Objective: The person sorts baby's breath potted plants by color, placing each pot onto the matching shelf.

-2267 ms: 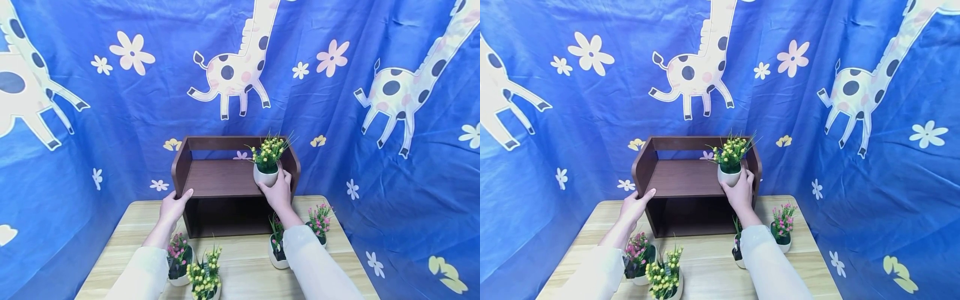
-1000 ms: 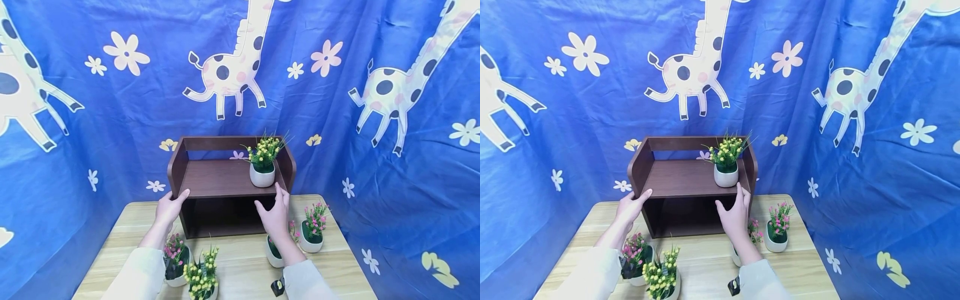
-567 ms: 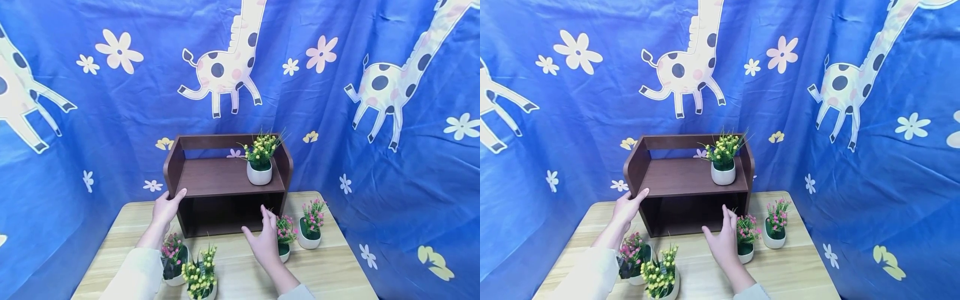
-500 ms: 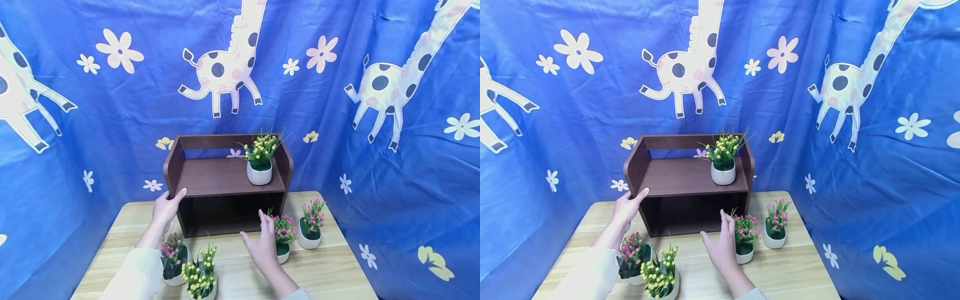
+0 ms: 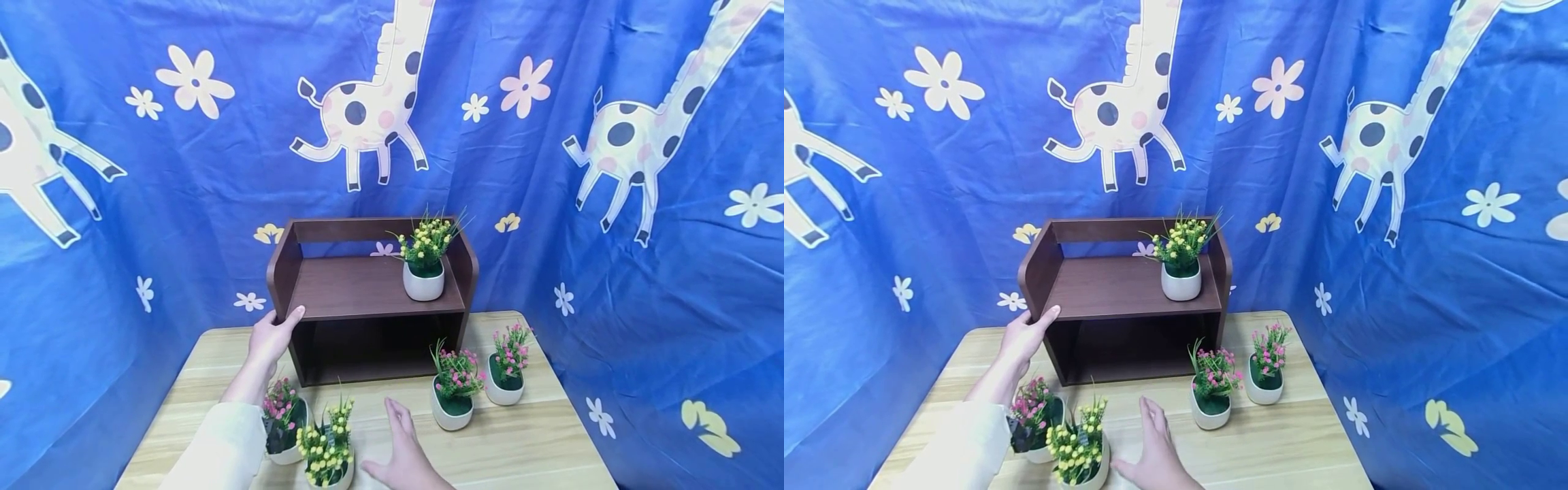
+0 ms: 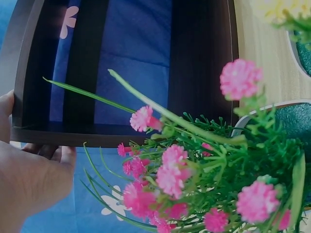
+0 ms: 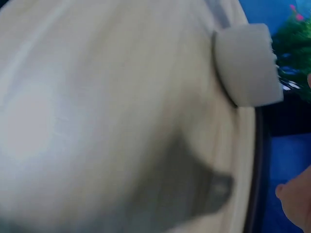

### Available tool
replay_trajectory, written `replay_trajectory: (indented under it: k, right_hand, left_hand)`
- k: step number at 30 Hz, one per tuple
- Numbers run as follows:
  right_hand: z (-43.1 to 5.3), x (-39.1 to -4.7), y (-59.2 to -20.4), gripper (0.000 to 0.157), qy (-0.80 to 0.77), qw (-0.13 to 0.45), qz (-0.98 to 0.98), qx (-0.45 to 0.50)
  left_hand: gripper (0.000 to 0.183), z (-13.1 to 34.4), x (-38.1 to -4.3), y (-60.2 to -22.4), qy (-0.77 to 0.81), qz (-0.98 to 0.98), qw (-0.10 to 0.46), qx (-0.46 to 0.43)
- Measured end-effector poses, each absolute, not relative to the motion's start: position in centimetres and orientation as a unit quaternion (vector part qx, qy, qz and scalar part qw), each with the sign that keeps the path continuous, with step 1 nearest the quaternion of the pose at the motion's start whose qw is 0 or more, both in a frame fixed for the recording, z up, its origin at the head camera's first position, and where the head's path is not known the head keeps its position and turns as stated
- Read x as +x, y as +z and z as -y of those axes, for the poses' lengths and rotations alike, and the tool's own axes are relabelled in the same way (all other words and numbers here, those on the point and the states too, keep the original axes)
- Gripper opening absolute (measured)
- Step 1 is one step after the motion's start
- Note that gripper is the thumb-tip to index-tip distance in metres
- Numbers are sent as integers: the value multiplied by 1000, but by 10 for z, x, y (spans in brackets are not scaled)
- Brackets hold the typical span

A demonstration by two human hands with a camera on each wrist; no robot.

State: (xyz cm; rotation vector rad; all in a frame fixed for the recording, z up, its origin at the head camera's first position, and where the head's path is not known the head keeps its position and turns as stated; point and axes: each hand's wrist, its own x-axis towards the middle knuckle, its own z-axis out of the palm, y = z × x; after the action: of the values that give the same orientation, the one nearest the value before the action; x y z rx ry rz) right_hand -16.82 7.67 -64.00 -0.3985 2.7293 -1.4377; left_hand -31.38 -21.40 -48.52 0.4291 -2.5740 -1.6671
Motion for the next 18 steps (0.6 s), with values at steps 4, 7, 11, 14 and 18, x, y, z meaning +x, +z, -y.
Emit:
replay_trajectory:
  k: [4,7,11,14,18]
  right_hand:
    - [-75,-163,-659,130,-471,67,-863,-167]
    - [-72,-161,-671,128,-484,95,-851,-182]
    - [-63,-157,-682,123,-489,131,-844,-176]
    - [-54,-154,-686,120,-471,141,-854,-170]
    - [-40,-158,-690,111,-466,143,-859,-158]
  left_hand:
    - [90,214,-315,-484,-538,831,20,138]
    - [90,214,-315,-484,-540,830,20,138]
    - [90,215,-315,-485,-541,829,21,139]
    - [90,216,-315,-485,-545,826,23,141]
    - [91,216,-316,-485,-546,825,22,141]
